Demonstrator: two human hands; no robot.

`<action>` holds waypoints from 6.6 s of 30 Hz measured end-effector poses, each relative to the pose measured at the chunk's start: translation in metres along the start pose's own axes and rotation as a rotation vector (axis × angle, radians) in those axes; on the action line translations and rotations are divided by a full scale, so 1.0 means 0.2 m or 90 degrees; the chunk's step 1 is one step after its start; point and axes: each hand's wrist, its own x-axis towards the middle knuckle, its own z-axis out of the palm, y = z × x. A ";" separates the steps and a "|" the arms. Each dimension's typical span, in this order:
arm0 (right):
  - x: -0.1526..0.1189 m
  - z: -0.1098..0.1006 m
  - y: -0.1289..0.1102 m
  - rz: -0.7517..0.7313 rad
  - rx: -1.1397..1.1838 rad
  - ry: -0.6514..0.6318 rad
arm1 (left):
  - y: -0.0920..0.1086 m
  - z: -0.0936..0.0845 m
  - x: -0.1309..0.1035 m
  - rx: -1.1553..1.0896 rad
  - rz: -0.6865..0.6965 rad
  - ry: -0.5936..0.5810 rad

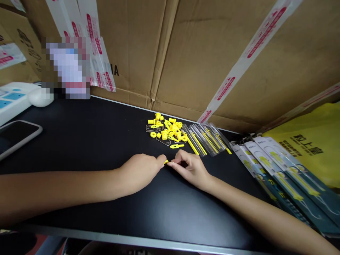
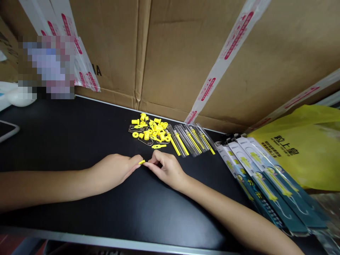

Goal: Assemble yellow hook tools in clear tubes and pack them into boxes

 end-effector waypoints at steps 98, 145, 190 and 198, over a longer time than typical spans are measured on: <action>0.01 -0.07 -0.16 -0.065 -0.150 0.092 | 0.07 -0.08 -0.12 0.241 0.076 0.230; 0.02 -0.07 -0.11 0.053 0.020 -0.050 | -0.01 -0.07 -0.04 -0.117 0.039 0.062; 0.04 -0.10 -0.08 -0.134 -0.237 -0.150 | -0.01 -0.06 -0.03 -0.023 0.013 0.004; 0.04 -0.10 -0.08 -0.155 -0.216 -0.167 | 0.00 -0.04 -0.04 -0.009 0.024 0.003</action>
